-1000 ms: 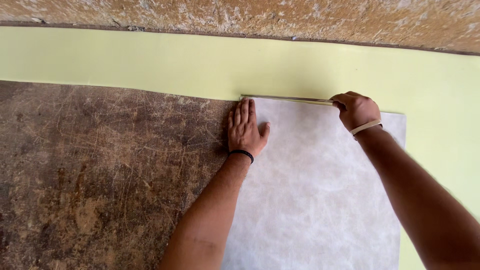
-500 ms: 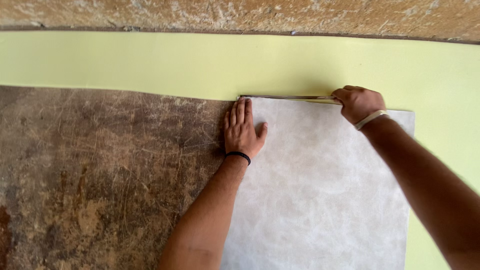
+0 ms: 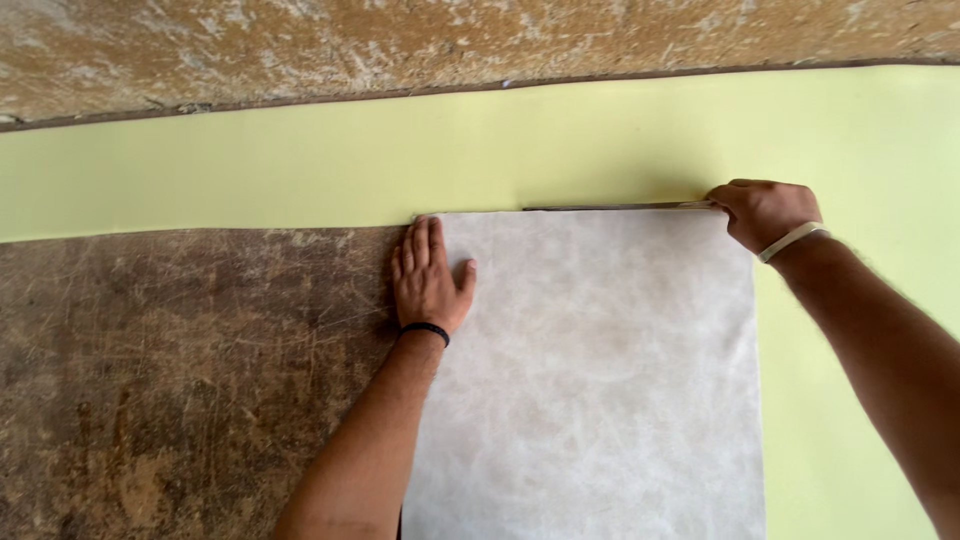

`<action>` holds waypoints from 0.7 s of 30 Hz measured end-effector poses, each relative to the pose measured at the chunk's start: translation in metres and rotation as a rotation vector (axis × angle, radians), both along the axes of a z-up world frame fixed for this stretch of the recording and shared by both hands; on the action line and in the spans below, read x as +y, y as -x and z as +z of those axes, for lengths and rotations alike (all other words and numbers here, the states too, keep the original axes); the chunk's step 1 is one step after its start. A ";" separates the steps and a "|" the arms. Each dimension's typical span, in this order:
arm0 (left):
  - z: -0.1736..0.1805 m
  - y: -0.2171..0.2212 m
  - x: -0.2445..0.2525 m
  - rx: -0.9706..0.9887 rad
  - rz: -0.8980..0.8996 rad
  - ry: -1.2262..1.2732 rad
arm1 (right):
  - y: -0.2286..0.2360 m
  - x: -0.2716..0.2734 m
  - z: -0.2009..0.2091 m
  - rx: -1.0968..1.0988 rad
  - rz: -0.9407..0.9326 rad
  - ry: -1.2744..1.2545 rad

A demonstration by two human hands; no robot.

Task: The person aligns a white fabric sheet on a yellow foam sheet, sprays adhesive onto the foam, and presses the fabric onto it. They repeat this process with additional sheets, smoothing each layer and trimming excess material with a straight edge. The finished laminated pieces are stacked on the floor.

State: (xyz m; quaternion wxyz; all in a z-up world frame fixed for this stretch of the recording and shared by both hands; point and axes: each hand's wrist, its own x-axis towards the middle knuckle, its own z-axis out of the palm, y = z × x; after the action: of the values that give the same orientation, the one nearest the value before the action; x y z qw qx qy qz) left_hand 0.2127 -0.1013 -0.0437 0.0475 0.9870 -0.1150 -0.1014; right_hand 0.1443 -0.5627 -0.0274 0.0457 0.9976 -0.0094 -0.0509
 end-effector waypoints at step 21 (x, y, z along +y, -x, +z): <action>0.000 0.005 0.000 -0.124 -0.017 -0.019 | 0.142 -0.274 -0.040 0.069 -0.313 0.295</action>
State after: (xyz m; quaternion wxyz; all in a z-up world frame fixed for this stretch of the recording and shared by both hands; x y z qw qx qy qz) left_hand 0.2075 -0.1009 -0.0434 0.0300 0.9908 -0.1250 -0.0414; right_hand 0.0024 -0.8366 -0.0672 0.1829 0.9642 -0.1700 -0.0896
